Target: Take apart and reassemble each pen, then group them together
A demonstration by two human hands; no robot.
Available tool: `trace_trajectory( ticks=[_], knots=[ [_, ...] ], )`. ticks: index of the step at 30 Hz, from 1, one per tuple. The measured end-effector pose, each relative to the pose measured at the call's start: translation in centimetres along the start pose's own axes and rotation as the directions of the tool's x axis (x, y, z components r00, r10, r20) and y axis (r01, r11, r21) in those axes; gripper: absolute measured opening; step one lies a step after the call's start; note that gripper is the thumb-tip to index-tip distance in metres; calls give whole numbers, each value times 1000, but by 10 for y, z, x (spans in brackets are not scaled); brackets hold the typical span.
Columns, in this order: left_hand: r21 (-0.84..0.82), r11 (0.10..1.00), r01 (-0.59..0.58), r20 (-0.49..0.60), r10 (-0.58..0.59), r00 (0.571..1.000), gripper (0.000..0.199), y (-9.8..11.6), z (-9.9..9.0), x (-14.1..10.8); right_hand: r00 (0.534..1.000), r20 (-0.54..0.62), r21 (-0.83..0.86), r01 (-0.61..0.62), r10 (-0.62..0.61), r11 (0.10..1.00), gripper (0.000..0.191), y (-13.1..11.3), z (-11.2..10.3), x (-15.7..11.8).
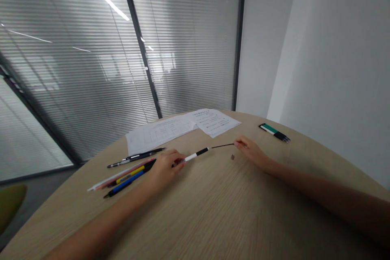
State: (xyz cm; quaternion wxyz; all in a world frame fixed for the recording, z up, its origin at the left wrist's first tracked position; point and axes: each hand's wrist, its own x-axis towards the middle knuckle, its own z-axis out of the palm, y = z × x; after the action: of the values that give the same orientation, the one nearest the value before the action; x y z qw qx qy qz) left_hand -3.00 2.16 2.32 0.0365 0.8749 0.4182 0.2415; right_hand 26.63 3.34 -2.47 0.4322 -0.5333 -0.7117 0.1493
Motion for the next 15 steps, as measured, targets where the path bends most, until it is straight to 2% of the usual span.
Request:
trace_trajectory(
  ticks=[3, 5, 11, 15],
  knots=[
    [-38, 997, 59, 15, -59, 998, 16, -2, -3, 1, 993, -3, 33, -118, 118, 992, 22, 6, -1, 2],
    [-51, 995, 89, 39, -87, 995, 17, -5, -4, 1, 989, -6, 37, -150, 151, 988, 24, 8, -1, 2],
    [-89, 975, 206, 123, -194, 973, 23, -12, -11, 2, 989, -6, -2, -147, 147, 989, 24, 8, -1, 1],
    [-123, 968, 219, 137, -202, 970, 24, -9, -20, 5, 990, 0, -17, -144, 144, 989, 23, 7, 1, 2]
  ],
)
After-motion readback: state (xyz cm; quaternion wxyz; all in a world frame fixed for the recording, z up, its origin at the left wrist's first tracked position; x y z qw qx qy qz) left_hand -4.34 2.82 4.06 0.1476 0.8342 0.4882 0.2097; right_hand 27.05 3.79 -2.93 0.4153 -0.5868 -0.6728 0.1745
